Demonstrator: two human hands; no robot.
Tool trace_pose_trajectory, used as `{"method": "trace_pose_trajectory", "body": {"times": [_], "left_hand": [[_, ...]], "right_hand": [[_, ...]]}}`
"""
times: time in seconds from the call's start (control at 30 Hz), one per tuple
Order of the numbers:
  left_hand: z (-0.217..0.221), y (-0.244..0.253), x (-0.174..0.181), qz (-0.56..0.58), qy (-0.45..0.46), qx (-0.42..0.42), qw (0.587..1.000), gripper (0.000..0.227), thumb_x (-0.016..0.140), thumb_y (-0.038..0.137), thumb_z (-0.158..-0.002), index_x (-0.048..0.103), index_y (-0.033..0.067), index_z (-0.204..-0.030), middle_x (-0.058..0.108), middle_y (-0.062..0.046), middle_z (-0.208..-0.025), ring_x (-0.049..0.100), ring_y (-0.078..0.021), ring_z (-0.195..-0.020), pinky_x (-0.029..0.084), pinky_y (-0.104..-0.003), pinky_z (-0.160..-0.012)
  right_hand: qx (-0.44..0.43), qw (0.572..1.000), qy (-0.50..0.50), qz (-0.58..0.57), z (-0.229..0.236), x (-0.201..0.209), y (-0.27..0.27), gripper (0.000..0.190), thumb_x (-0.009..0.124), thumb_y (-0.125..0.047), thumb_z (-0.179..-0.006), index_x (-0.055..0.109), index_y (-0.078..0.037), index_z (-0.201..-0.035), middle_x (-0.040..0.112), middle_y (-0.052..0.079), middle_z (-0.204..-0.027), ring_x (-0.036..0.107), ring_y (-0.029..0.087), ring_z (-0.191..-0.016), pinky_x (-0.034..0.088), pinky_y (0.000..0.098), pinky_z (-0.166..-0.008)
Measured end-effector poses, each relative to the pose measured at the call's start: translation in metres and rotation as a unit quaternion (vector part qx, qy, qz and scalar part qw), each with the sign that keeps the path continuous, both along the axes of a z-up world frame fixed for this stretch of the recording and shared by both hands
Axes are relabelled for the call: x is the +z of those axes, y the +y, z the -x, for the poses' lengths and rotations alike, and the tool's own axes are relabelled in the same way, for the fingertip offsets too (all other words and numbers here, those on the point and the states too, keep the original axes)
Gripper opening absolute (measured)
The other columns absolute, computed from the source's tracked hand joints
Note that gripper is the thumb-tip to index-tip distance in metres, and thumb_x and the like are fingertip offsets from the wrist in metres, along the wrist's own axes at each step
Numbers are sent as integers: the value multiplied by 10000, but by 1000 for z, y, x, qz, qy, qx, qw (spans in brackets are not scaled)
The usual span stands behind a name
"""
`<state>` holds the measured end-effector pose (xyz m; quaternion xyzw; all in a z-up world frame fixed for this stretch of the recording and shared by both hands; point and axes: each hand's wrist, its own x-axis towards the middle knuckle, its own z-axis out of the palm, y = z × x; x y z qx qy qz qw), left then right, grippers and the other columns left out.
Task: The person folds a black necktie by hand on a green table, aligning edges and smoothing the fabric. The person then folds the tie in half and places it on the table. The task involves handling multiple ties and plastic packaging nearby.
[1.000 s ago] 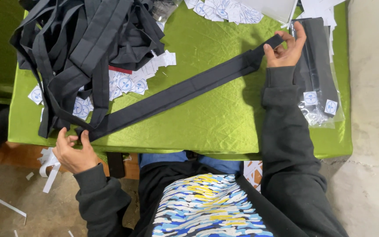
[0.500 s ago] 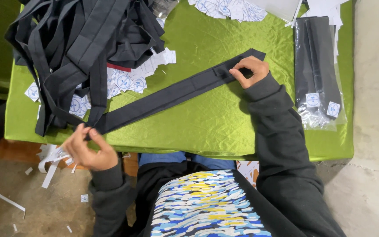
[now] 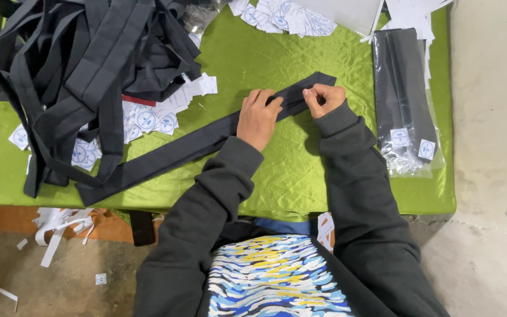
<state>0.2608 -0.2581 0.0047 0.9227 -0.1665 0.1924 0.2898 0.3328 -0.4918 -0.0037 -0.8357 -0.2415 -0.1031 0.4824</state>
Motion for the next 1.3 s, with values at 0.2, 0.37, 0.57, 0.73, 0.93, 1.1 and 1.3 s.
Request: {"method": "trace_pose_trajectory", "body": {"times": [0.2,0.37,0.57,0.73,0.93,1.1,1.3], "left_hand": [[7,-4,-24,-97,-126,-13,987,173,681,87,-953,751,94,-1111,635,-150,-1206,568,-326,-1190,505,-439,-912],[31,8,-10,-127,-10,-38,991,441,622,257,-944,681,36,-1321,569,-184,-1472,409,-355,-1473,239,-545,-1243],[38,19,26,-123,79,-70,987,507,429,447,-1126,498,194,-1561,319,-111,-1686,233,-364,-1567,152,-586,-1257],[38,23,28,-172,41,-68,982,515,427,429,-1113,466,204,-1575,308,-88,-1676,269,-352,-1541,260,-580,-1242],[35,19,16,-162,64,-63,983,531,427,483,-1109,473,221,-1568,301,-78,-1687,236,-345,-1559,202,-582,-1253],[37,20,22,-138,104,-77,982,521,394,472,-1131,437,238,-1595,266,-80,-1709,196,-346,-1580,131,-589,-1263],[36,19,19,-135,109,-79,982,529,387,470,-1133,418,234,-1604,257,-86,-1709,186,-353,-1580,122,-595,-1263]], "right_hand": [[-52,935,-330,116,25,46,54,150,693,-174,-989,727,-39,-1046,677,149,-974,664,372,-961,542,510,-922],[139,957,-83,239,51,48,85,472,321,-317,-1161,515,-101,-1533,415,221,-1617,289,539,-1476,244,686,-1174],[-70,877,76,469,11,40,24,642,215,-507,-1120,229,-207,-1688,141,134,-1746,83,380,-1595,67,611,-1265],[-213,896,-50,386,1,33,0,516,467,-271,-1105,440,-75,-1582,270,209,-1660,201,441,-1525,246,668,-1194],[19,949,-118,293,30,22,44,583,441,-296,-1146,266,-86,-1661,218,208,-1706,221,410,-1581,230,572,-1289],[-56,928,-21,368,12,3,1,666,480,-472,-1114,359,-77,-1636,244,206,-1699,225,396,-1562,210,552,-1260],[-105,914,-75,385,26,31,17,663,458,-451,-1133,303,-89,-1666,181,231,-1698,134,436,-1562,231,617,-1232]]}}
